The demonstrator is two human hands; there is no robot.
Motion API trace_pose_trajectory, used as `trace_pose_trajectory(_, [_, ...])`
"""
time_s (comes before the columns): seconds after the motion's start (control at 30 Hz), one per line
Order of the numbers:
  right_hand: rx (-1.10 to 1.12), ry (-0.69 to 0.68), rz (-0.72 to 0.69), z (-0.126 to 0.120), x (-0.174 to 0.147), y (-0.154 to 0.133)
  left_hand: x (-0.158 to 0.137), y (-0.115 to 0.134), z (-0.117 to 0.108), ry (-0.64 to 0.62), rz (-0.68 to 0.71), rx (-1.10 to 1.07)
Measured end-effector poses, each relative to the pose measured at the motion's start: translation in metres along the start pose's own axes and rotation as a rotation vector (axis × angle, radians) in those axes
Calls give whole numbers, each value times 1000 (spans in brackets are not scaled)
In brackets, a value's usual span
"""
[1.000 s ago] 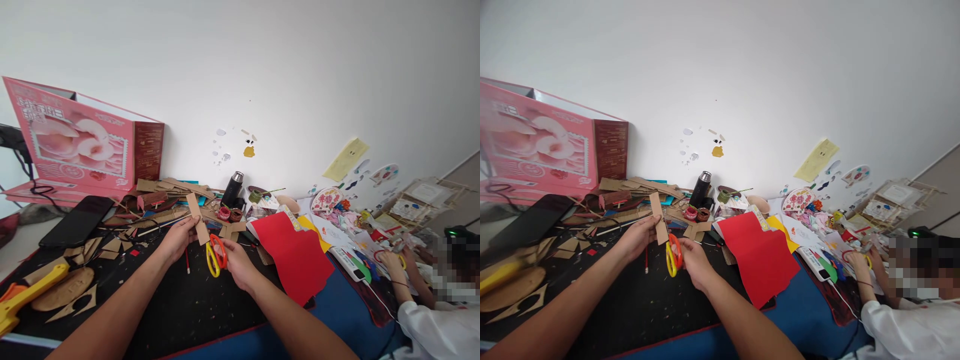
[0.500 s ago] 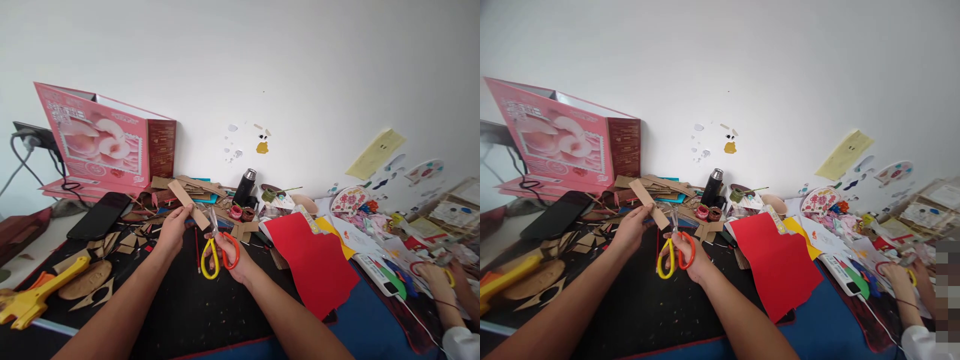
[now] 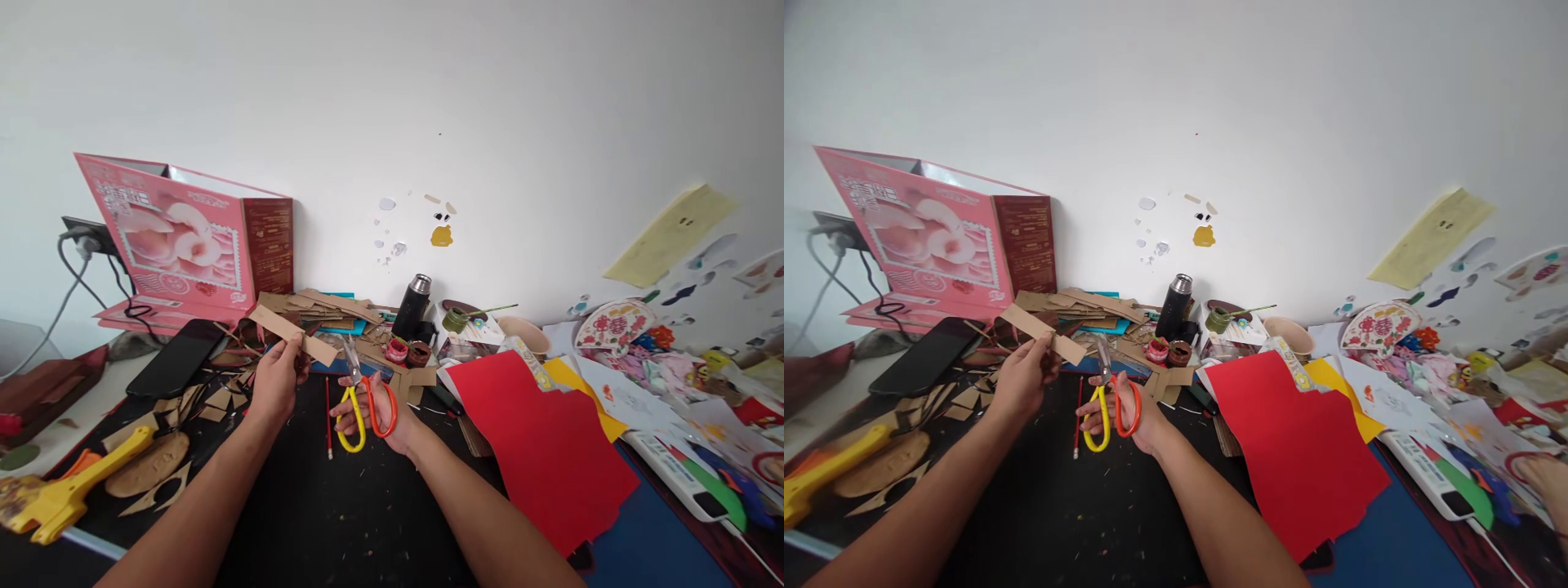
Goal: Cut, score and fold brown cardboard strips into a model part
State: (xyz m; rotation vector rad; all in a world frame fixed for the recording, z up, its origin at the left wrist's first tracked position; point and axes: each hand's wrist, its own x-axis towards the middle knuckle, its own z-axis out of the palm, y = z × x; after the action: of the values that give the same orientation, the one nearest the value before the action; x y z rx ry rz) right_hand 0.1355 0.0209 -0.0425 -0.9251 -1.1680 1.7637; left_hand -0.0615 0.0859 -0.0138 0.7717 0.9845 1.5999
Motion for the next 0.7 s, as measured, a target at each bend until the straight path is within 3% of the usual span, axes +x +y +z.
trace_pose_trajectory(0.1, [27, -20, 13, 0, 0, 7, 0, 0, -1, 17, 22, 37])
trace_pose_trajectory(0.3, [86, 70, -63, 0, -11, 8, -5, 2, 2, -4, 94, 139])
trace_pose_trajectory(0.7, [15, -205, -28, 4, -26, 4, -5, 9, 2, -4, 170, 157])
